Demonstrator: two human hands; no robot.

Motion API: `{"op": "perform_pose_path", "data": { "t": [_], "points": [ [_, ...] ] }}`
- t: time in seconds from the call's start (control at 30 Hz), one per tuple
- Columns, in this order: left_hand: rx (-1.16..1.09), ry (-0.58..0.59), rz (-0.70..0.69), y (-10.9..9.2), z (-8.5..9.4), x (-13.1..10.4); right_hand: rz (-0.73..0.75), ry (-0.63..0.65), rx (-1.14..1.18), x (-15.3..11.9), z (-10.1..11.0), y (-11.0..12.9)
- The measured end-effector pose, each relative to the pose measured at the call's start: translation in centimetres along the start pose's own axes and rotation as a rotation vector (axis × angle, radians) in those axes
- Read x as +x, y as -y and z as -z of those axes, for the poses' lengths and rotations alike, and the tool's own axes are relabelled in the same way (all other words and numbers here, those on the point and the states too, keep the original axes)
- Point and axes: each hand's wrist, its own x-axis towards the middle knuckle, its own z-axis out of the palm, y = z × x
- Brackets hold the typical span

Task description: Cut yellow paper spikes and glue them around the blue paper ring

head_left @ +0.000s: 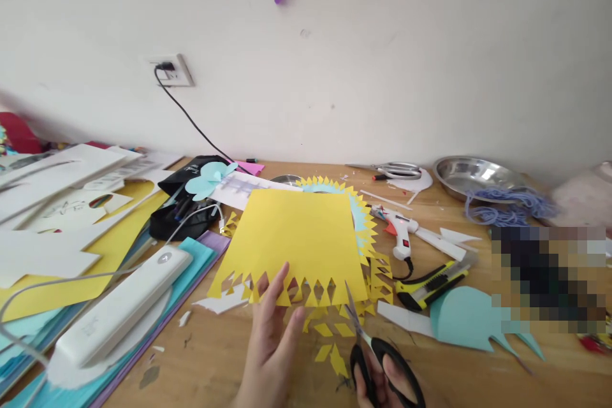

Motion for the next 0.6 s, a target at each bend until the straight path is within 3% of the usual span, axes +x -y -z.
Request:
{"op": "perform_pose_path", "data": {
  "t": [0.2,0.4,0.47,0.6],
  "points": [
    [0.204,0.082,-0.132,-0.1,-1.0,-0.4,-0.022,0.034,-0.104,0.2,0.5,-0.3],
    [0.188,0.351,-0.108,0.4,-0.3,0.4,-0.003,0.07,-0.163,0.1,0.3,-0.1],
    [0.126,0.331,-0.086,0.9,-0.5,0.3,0.016,0.076,-0.193,0.1,0.2,-0.2],
    [-0.115,0.159,0.036,1.3,-1.6,-0.5,0.091,0.073,-0.358,0.2,0.1,-0.3]
  ]
}}
